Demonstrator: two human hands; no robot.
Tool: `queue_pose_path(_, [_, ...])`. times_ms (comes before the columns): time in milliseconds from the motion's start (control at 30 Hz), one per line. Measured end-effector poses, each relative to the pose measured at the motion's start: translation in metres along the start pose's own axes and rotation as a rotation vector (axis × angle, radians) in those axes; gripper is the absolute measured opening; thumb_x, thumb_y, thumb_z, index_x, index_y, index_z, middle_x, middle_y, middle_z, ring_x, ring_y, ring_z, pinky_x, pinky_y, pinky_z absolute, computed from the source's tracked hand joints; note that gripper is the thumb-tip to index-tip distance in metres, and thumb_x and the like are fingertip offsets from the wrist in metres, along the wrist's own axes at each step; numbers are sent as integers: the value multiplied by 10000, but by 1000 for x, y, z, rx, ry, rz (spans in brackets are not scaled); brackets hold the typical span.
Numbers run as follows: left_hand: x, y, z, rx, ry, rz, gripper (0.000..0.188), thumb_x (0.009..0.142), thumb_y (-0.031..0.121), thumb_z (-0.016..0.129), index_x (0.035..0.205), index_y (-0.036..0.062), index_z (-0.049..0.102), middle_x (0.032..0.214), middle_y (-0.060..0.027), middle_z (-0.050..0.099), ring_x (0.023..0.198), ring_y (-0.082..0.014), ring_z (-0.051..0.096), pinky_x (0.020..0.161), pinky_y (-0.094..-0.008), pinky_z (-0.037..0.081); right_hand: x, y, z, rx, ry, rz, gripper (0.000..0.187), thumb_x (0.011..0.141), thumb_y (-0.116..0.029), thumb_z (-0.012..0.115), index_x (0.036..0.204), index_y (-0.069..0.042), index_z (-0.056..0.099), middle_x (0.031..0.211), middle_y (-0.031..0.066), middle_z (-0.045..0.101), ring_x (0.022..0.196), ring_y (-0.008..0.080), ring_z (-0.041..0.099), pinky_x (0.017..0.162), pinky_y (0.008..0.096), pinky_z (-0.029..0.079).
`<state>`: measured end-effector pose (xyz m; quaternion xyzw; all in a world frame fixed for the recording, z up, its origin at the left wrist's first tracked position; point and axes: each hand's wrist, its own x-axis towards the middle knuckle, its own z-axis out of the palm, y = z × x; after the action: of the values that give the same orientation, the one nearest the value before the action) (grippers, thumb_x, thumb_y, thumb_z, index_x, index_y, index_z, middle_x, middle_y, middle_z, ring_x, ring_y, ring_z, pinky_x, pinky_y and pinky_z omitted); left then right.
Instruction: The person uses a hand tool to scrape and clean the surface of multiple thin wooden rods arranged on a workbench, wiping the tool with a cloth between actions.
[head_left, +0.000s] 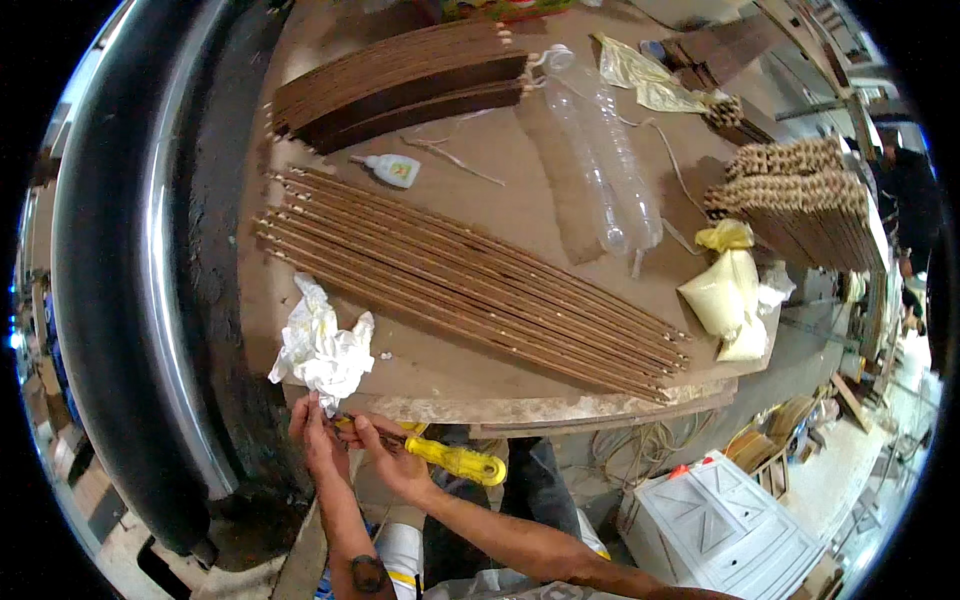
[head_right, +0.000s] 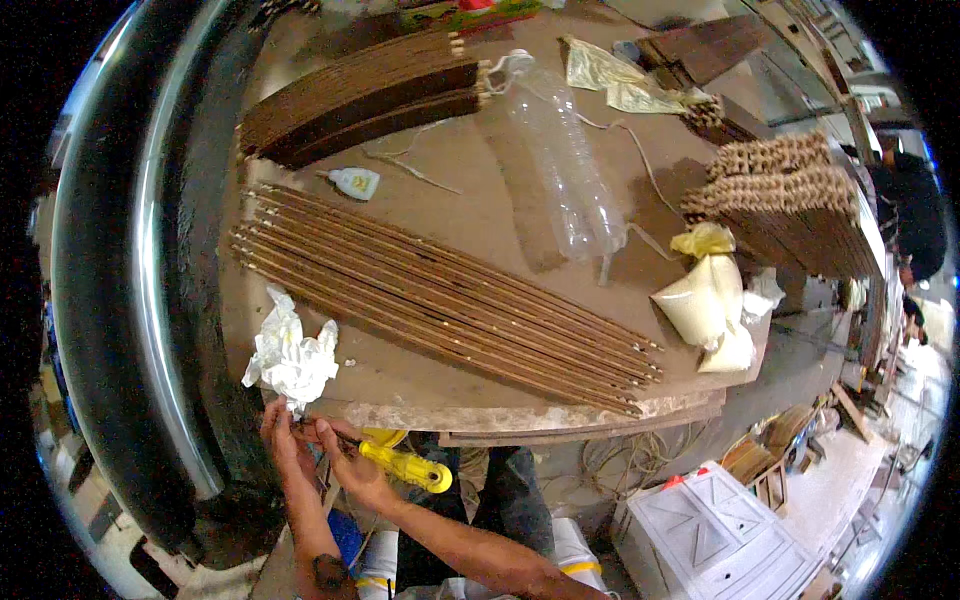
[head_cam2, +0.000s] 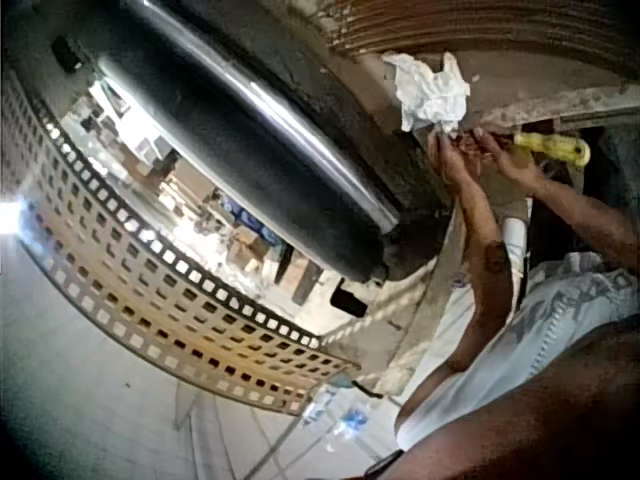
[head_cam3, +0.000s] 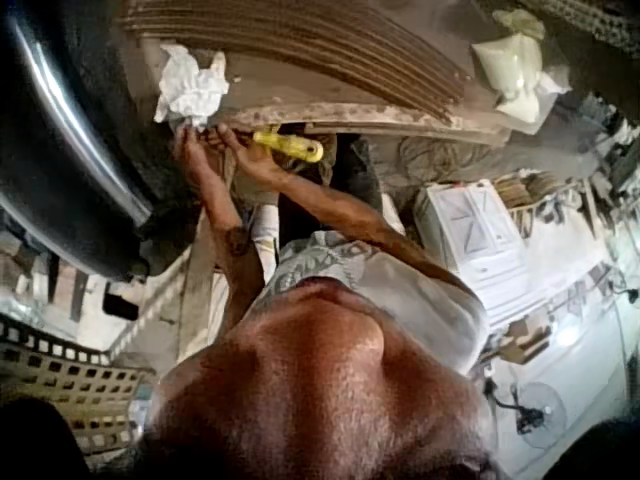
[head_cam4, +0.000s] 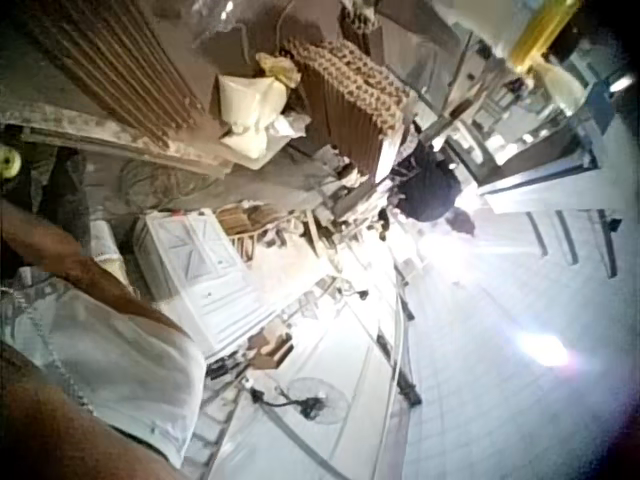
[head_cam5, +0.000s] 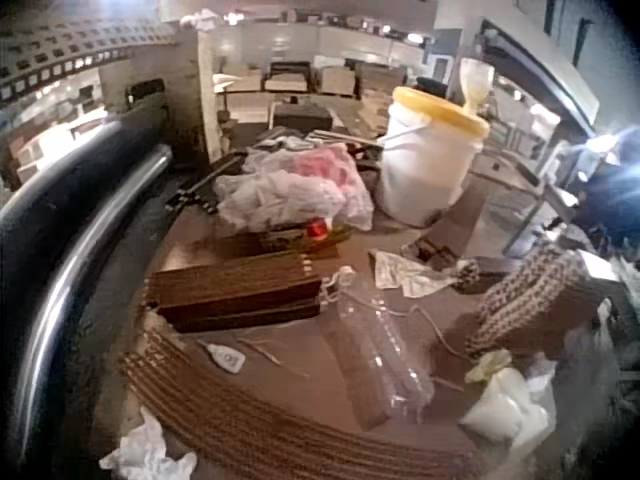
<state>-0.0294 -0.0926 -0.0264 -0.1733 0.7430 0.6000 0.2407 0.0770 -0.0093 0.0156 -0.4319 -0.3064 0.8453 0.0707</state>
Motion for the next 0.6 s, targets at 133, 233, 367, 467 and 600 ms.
queue_pose_path(133, [2,-8,8,-4,-46,-24,78,967,118,578,1024,78,612,927,-10,605,789,-121,537,693,-285,456,-12,-25,-3,-53,40,-36,413,1041,-318,513,1227,36,615,1083,103,701,1027,164,644,926,291,498])
queue_pose_path(233, [-3,-33,20,-71,-71,-91,119,974,107,558,1074,77,616,960,-24,620,808,-133,557,700,-289,466,-19,-32,-29,8,88,-54,426,1038,-320,520,1237,46,607,1108,104,692,1047,151,630,932,285,491])
queue_pose_path(367, [18,-13,26,-177,11,4,190,964,136,582,1128,42,600,990,-42,638,812,-165,600,743,-311,508,-58,-32,-60,-74,27,-47,382,1043,-255,504,1233,60,605,1119,129,685,1057,170,631,928,315,506])
queue_pose_path(467, [25,-1,8,48,-59,89,191,923,171,617,1037,20,646,934,-66,670,776,-178,642,735,-322,544,-91,-56,-96,-196,-8,-260,278,1035,-112,489,1201,76,608,1118,157,688,1011,207,668,894,329,539])
queue_pose_path(600, [4,24,-53,379,50,315,115,848,127,684,875,16,697,805,-57,686,705,-163,649,654,-312,535,-128,-100,-119,-545,75,-270,190,966,-166,621,1055,-8,678,965,101,718,891,179,672,811,297,528])
